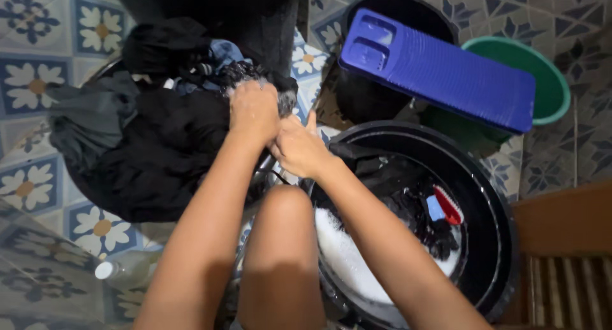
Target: The person hand washes dark-colored clothes in a black basin filled with soapy water. They repeatedly submerge, agitate, and wring the garments, occasionally lifting and squeezing them to remove excess water.
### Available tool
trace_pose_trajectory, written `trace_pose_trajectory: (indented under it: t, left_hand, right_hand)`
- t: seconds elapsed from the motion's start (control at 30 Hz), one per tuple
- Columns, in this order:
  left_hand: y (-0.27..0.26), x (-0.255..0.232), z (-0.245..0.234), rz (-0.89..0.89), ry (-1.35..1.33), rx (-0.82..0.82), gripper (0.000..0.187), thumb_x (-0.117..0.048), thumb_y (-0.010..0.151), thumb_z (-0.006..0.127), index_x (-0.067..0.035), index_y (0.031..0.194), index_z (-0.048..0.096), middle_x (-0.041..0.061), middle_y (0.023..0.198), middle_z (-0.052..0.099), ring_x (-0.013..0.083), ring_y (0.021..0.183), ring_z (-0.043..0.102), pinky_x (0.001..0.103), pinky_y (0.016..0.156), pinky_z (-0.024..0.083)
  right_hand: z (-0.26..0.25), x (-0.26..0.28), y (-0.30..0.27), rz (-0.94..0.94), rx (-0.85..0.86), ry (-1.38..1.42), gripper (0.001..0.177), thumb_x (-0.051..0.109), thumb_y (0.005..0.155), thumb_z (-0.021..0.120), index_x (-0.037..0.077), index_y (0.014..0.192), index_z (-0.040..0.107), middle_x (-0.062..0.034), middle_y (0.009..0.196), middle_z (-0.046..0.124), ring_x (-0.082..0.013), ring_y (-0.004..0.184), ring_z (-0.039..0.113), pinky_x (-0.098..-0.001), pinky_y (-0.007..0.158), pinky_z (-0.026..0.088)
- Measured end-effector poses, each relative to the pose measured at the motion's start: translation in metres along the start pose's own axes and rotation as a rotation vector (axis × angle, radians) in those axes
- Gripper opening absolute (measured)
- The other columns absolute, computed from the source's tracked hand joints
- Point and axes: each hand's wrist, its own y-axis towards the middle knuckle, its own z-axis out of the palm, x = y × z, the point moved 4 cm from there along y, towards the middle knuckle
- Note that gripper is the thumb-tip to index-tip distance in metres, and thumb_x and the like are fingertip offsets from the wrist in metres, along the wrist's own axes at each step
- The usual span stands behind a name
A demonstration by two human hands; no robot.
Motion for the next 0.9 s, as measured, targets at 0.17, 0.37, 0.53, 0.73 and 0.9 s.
trace_pose_trajectory:
  t: [0.17,0.37,0.53,0.73,0.9]
  left_hand:
    - [0.005,0.001,0.032,0.009,0.111,-0.018,0.029,-0.014,0.085,0.07,-0.005,0.113,0.067,0.026,0.12,0.062,0.0438,0.12,0.054,0.057,0.102,0.039]
    - [-0.003,-0.021,0.0,-0.018,0.102,0.074,0.059,-0.025,0.077,0.077,0.002,0.126,0.061,0.032,0.134,0.053,0.0492,0.132,0.039,0.066,0.108,0.027]
    - [-0.045,-0.12,-0.032,0.021,0.084,-0.037,0.08,-0.043,0.071,0.081,0.0,0.134,0.056,0.037,0.152,0.031,0.0566,0.146,0.014,0.075,0.106,0.013]
    - [-0.104,-0.246,0.062,0.228,-0.047,0.565,0.09,-0.059,0.075,0.079,-0.006,0.143,0.051,0.026,0.155,0.034,0.044,0.148,0.021,0.065,0.116,0.017]
    - [-0.148,-0.259,0.168,0.27,-0.088,1.042,0.084,-0.062,0.077,0.079,-0.013,0.141,0.057,0.018,0.153,0.048,0.0395,0.144,0.041,0.06,0.116,0.034]
  right_hand:
    - [0.006,-0.053,-0.112,0.276,-0.463,0.484,0.021,0.01,0.096,0.065,0.003,0.113,0.074,-0.0159,0.126,0.07,-0.0304,0.118,0.065,-0.0374,0.104,0.05]
    - [0.009,-0.142,-0.312,0.993,-0.417,0.409,0.023,0.014,0.093,0.069,0.004,0.113,0.076,-0.0056,0.093,0.078,-0.0141,0.082,0.069,-0.0288,0.073,0.054]
    - [0.015,-0.182,-0.427,1.374,-0.276,0.428,0.023,0.019,0.094,0.07,0.005,0.112,0.077,-0.0096,0.091,0.074,-0.0183,0.07,0.059,-0.0342,0.06,0.045]
    - [0.046,-0.206,-0.477,1.261,-0.223,0.204,0.035,0.021,0.077,0.082,0.002,0.106,0.076,-0.012,0.094,0.077,-0.0261,0.087,0.074,-0.0352,0.079,0.054]
    - [0.061,-0.189,-0.48,1.354,-0.146,0.018,0.06,0.023,0.076,0.082,0.003,0.13,0.065,-0.0268,0.13,0.06,-0.041,0.116,0.063,-0.0421,0.101,0.049]
